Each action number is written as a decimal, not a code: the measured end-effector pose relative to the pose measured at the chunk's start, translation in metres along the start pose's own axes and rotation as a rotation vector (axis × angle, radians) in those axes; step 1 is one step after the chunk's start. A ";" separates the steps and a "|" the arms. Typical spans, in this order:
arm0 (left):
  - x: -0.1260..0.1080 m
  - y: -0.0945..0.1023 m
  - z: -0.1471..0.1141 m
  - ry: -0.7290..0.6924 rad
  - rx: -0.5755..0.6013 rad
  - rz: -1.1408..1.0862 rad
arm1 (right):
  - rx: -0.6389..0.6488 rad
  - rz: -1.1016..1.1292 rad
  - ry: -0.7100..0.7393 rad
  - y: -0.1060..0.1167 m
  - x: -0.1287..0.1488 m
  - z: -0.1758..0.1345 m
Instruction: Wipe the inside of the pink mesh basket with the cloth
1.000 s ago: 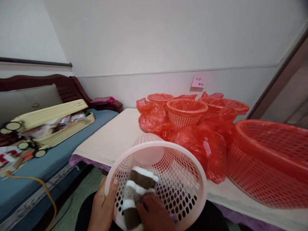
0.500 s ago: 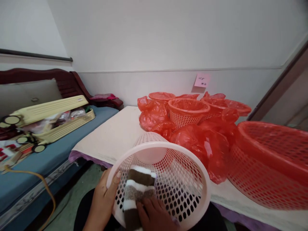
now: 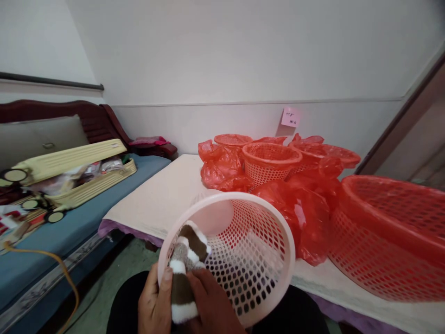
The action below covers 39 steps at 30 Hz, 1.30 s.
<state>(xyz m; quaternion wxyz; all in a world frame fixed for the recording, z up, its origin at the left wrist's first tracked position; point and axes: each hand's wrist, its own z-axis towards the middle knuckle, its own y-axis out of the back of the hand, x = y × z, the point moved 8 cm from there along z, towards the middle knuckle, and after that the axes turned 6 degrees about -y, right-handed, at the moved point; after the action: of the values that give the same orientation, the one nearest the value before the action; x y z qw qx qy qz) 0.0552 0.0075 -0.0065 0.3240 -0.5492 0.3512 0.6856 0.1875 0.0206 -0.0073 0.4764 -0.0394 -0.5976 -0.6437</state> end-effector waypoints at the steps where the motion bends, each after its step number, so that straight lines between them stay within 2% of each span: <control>1: -0.002 0.001 0.001 -0.027 -0.017 0.015 | 0.019 0.011 -0.033 -0.002 -0.003 0.002; 5: -0.008 0.002 0.012 -0.119 0.010 0.011 | -0.004 -0.280 -0.103 -0.004 -0.025 0.011; 9: -0.007 0.005 0.016 -0.135 0.008 -0.003 | 0.026 -0.511 -0.249 0.008 -0.066 0.024; 13: -0.006 0.001 0.009 -0.190 0.033 0.014 | 0.070 -0.582 -0.430 0.028 -0.108 0.039; 16: -0.006 -0.006 0.003 -0.213 0.062 0.033 | 0.074 -0.505 -0.455 0.027 -0.119 0.048; 19: -0.010 -0.004 0.003 -0.240 0.019 0.091 | 0.115 -0.379 -0.381 0.012 -0.101 0.048; 22: -0.016 0.002 0.009 -0.259 0.009 0.120 | 0.123 -0.187 -0.272 0.004 -0.066 0.036; 24: -0.017 0.007 0.015 -0.267 0.015 0.155 | 0.124 -0.071 -0.136 0.002 -0.040 0.021; 26: -0.019 0.011 0.021 -0.295 0.021 0.204 | 0.129 -0.126 0.036 -0.002 -0.021 0.003; 28: -0.021 0.013 0.025 -0.333 0.025 0.233 | 0.111 -0.266 0.124 -0.006 -0.019 -0.015; 34: -0.036 0.010 0.036 -0.367 0.011 0.194 | -0.134 -0.645 0.083 0.013 -0.043 -0.043; 39: -0.055 0.007 0.039 -0.331 -0.030 0.064 | -0.247 -0.598 0.221 0.008 -0.024 -0.051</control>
<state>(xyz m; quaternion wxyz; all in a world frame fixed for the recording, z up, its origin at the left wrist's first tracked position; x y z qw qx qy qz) 0.0393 0.0337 0.0539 0.3472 -0.4222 0.3000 0.7818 0.2320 -0.0056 -0.0307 0.3203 0.1501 -0.4451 -0.8227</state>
